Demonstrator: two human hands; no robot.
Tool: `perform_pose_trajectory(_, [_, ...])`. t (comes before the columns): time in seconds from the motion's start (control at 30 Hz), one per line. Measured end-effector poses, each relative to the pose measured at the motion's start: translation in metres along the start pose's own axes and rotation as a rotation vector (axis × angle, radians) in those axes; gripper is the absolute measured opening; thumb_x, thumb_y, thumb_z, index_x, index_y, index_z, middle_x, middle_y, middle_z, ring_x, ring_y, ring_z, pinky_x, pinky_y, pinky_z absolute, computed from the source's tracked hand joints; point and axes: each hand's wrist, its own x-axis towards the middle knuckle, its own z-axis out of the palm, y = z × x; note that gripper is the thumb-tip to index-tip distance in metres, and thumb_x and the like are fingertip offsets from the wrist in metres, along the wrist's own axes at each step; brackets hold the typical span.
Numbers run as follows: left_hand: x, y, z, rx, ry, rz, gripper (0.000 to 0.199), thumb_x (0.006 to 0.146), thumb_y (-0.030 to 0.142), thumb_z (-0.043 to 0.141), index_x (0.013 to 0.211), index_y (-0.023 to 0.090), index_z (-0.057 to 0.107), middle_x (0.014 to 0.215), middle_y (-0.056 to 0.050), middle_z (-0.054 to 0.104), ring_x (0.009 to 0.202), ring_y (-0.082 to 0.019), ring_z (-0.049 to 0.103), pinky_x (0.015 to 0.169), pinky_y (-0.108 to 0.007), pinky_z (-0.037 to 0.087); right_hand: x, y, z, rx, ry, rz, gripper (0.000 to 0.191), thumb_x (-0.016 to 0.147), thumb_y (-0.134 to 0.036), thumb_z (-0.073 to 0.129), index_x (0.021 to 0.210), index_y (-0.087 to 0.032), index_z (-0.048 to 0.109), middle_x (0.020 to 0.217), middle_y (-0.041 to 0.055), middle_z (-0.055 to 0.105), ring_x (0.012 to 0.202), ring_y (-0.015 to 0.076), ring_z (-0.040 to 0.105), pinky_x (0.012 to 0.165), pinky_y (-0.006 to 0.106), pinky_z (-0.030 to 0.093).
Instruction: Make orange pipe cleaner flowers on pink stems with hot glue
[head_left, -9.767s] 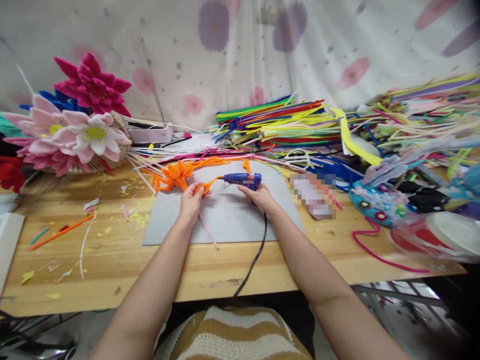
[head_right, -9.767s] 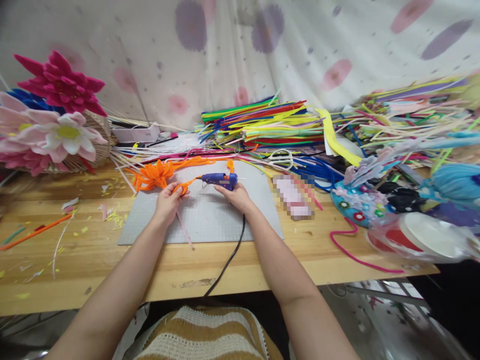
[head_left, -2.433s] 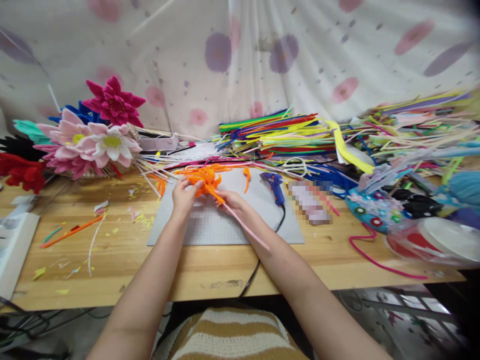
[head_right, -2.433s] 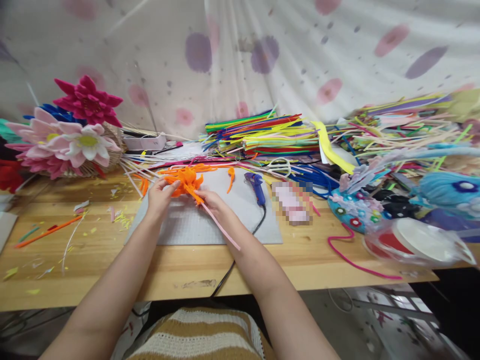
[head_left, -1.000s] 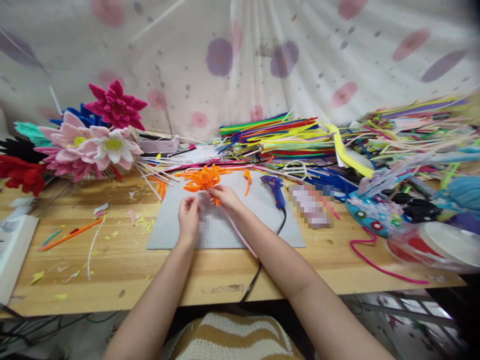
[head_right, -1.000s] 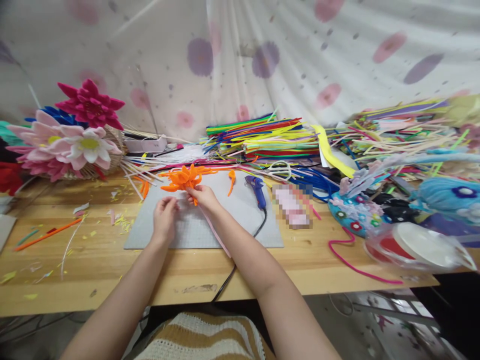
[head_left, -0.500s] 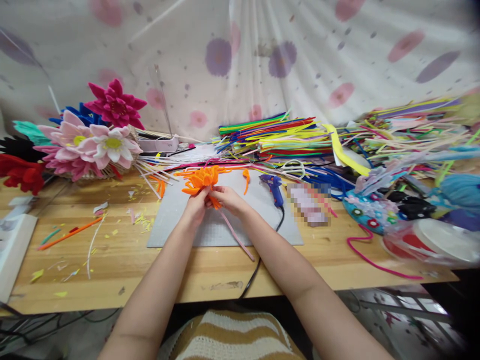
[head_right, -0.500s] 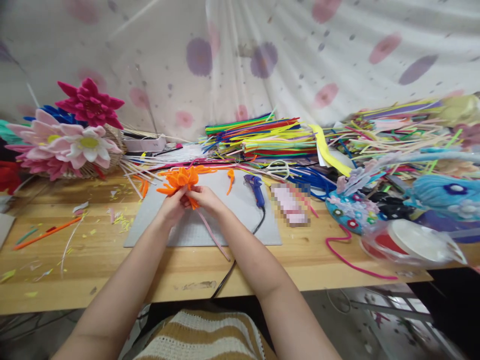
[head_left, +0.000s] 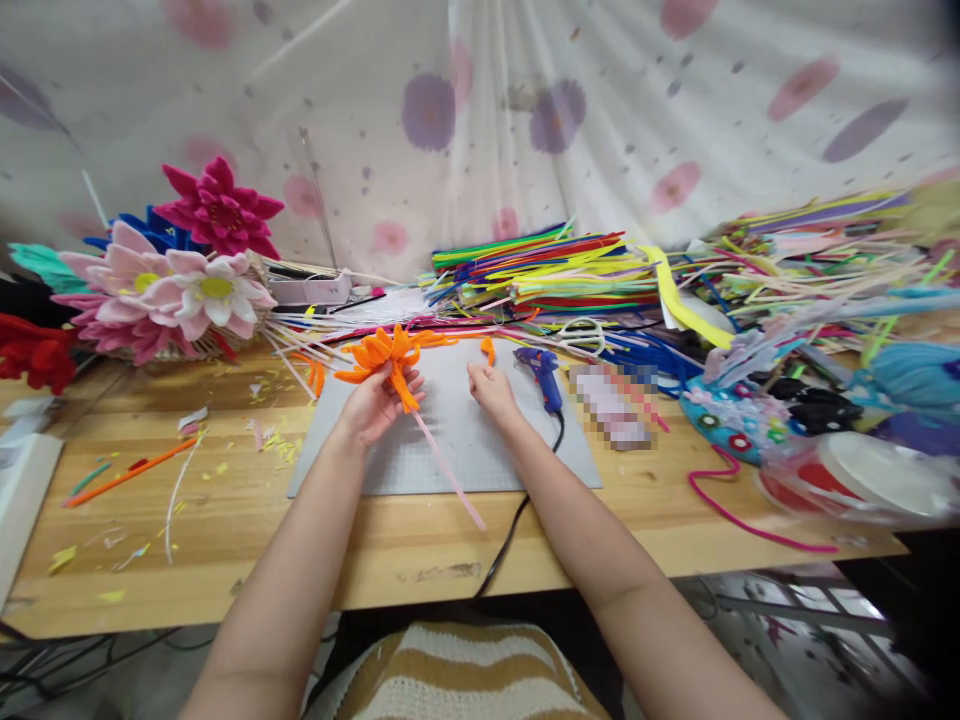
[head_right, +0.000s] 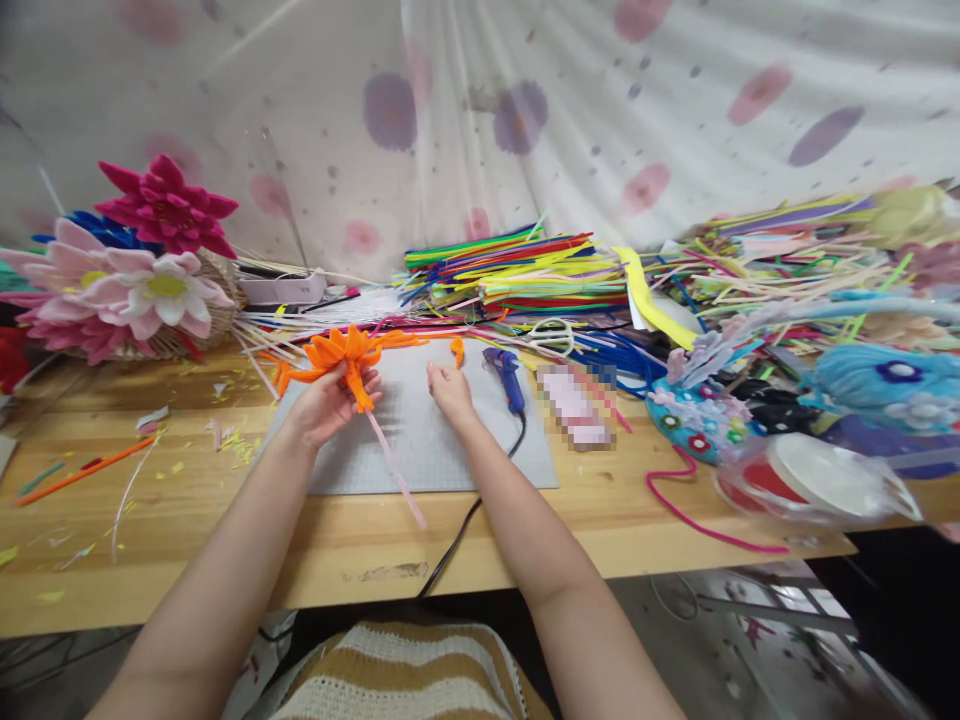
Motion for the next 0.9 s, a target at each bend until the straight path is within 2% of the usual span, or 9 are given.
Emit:
perform_pose_trajectory(0.1, [-0.0010,0.0022,0.0003,0.012,-0.007,-0.040,0.026,0.087,0.023,0.040,0.091,0.009,0.062,0.080,-0.009,0.066,0.073,-0.018,0.064,0.066,-0.034,0.054,0.0011,0.0091,0.0054,-0.084,0.045,-0.063,0.040,0.078,-0.048,0.040,0.049,-0.021,0.037,0.045,-0.0041,0.038,0.046,0.0096,0.036,0.049,0.024,0.029])
perform_pose_trajectory(0.23, [-0.0019,0.0028,-0.0001,0.043,-0.007,-0.061,0.026,0.087,0.022,0.040,0.092,0.009,0.062,0.080,-0.008,0.066,0.066,-0.015,0.063,0.062,-0.032,0.054,-0.0007,0.0117,0.0095,-0.019,-0.009,-0.238,0.030,0.076,-0.045,0.044,0.059,-0.020,0.043,0.056,-0.0040,0.044,0.055,0.0102,0.042,0.057,0.024,0.034])
perform_pose_trajectory(0.3, [-0.0011,0.0021,-0.0009,0.038,-0.018,-0.064,0.026,0.088,0.021,0.039,0.093,0.009,0.061,0.080,-0.009,0.066,0.064,-0.014,0.063,0.061,-0.030,0.054,-0.0021,0.0114,0.0100,-0.015,-0.027,-0.212,0.033,0.077,-0.046,0.043,0.057,-0.020,0.044,0.053,-0.0040,0.043,0.052,0.0104,0.041,0.055,0.024,0.033])
perform_pose_trajectory(0.43, [0.0019,0.0005,-0.0026,-0.007,-0.078,-0.083,0.027,0.088,0.021,0.038,0.093,0.008,0.061,0.080,-0.009,0.065,0.058,-0.011,0.060,0.058,-0.026,0.053,-0.0036,0.0120,0.0096,-0.084,-0.074,-0.054,0.047,0.079,-0.054,0.037,0.046,-0.020,0.038,0.042,-0.0036,0.036,0.044,0.0103,0.036,0.051,0.026,0.030])
perform_pose_trajectory(0.63, [0.0052,0.0004,-0.0028,-0.073,-0.134,-0.129,0.030,0.090,0.024,0.035,0.091,0.008,0.060,0.077,-0.010,0.064,0.051,-0.008,0.056,0.051,-0.021,0.049,-0.0027,0.0118,0.0108,0.020,-0.063,-0.214,0.036,0.072,-0.054,0.049,0.060,-0.020,0.044,0.055,-0.0040,0.045,0.051,0.0096,0.040,0.053,0.023,0.033])
perform_pose_trajectory(0.7, [0.0060,0.0012,-0.0031,-0.079,-0.134,-0.150,0.030,0.090,0.024,0.034,0.091,0.009,0.060,0.076,-0.009,0.064,0.050,-0.008,0.055,0.050,-0.020,0.048,-0.0032,0.0108,0.0111,0.028,-0.088,-0.149,0.042,0.073,-0.058,0.047,0.054,-0.020,0.044,0.049,-0.0036,0.044,0.047,0.0094,0.039,0.051,0.024,0.032])
perform_pose_trajectory(0.8, [0.0070,0.0018,-0.0035,-0.063,-0.121,-0.173,0.028,0.090,0.024,0.035,0.093,0.010,0.060,0.075,-0.008,0.064,0.050,-0.007,0.054,0.048,-0.018,0.047,-0.0043,0.0089,0.0092,0.020,-0.167,-0.006,0.060,0.078,-0.067,0.030,0.039,-0.021,0.036,0.034,-0.0026,0.033,0.037,0.0089,0.033,0.045,0.025,0.029])
perform_pose_trajectory(0.9, [0.0074,0.0000,-0.0021,0.016,-0.071,-0.124,0.024,0.088,0.023,0.039,0.093,0.011,0.060,0.074,-0.007,0.064,0.048,-0.007,0.052,0.046,-0.018,0.046,-0.0046,0.0084,0.0061,0.052,-0.247,0.062,0.067,0.078,-0.071,0.016,0.037,-0.021,0.035,0.031,-0.0019,0.030,0.035,0.0087,0.030,0.043,0.025,0.026])
